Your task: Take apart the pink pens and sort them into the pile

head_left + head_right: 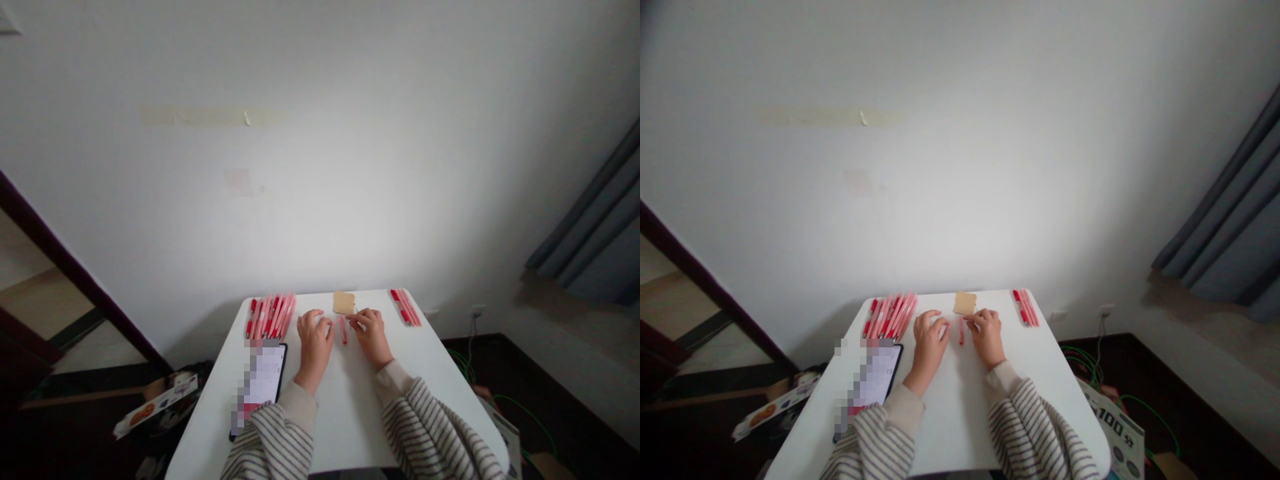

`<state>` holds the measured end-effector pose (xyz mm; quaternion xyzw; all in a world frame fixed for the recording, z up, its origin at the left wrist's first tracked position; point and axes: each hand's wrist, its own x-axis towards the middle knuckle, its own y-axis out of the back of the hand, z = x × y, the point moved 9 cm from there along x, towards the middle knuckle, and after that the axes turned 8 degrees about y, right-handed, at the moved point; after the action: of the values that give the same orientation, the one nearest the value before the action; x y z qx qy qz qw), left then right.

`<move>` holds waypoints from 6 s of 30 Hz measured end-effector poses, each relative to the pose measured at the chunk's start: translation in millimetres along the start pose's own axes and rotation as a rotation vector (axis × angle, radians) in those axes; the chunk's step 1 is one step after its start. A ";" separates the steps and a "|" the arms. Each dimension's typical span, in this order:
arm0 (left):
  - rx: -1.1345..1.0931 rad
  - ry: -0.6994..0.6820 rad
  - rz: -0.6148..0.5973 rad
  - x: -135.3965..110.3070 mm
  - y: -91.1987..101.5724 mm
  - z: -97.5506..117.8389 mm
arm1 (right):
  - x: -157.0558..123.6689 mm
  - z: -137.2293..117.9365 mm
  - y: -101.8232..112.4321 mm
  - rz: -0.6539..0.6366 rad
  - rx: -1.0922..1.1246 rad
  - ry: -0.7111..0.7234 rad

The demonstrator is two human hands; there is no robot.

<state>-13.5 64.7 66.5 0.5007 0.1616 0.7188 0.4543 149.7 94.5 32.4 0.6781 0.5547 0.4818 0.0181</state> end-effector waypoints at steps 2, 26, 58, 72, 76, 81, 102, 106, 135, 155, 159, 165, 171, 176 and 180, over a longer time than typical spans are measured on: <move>-0.015 -0.021 -0.002 -0.6 0.2 2.3 | 0.2 -1.6 -0.2 -0.001 0.004 0.008; -0.071 -0.149 -0.001 -4.3 -5.4 8.9 | 0.7 -4.6 -3.3 -0.013 0.040 0.035; -0.226 -0.053 -0.005 -2.6 -10.5 -1.9 | 3.6 -13.6 -4.1 -0.033 0.217 0.032; -0.245 -0.039 -0.022 -2.7 -11.3 -2.7 | 2.4 -5.9 -6.6 -0.016 0.267 -0.022; -0.243 -0.025 -0.034 -2.2 -11.5 -2.5 | 2.8 -7.2 -4.5 -0.008 0.270 -0.038; -0.242 -0.015 -0.038 -2.4 -12.0 -2.8 | 2.3 -4.4 -3.4 0.009 0.297 -0.050; -0.182 0.085 0.084 -0.6 -1.8 -15.6 | -0.7 0.3 -4.5 -0.040 0.012 0.013; -0.166 0.116 0.132 0.3 0.2 -21.4 | -2.0 -7.7 -7.9 -0.094 -0.060 0.064; -0.181 0.157 0.129 1.8 -1.8 -28.4 | 0.5 -17.1 -6.5 -0.027 -0.065 0.147; -0.241 0.133 0.088 2.2 1.1 -20.0 | 0.5 -0.9 15.1 0.126 -0.104 -0.006; -0.256 0.125 0.073 2.0 1.5 -18.2 | -1.6 4.7 10.1 0.090 -0.143 -0.051; -0.250 0.136 0.048 1.7 1.1 -16.3 | -2.4 8.9 6.5 0.068 -0.169 -0.068; -0.254 0.130 0.025 1.7 -0.2 -15.0 | -1.1 3.1 7.3 0.063 -0.165 -0.032; -0.260 0.121 0.021 0.8 -0.8 -14.2 | -1.1 -4.2 7.5 0.048 -0.139 0.005; -0.269 0.114 0.022 0.6 -1.6 -13.6 | -1.3 -6.1 5.0 0.044 -0.120 0.044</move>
<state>-24.5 69.0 59.7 0.3956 0.0840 0.7660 0.4996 149.4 88.5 37.6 0.6769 0.5100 0.5295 0.0361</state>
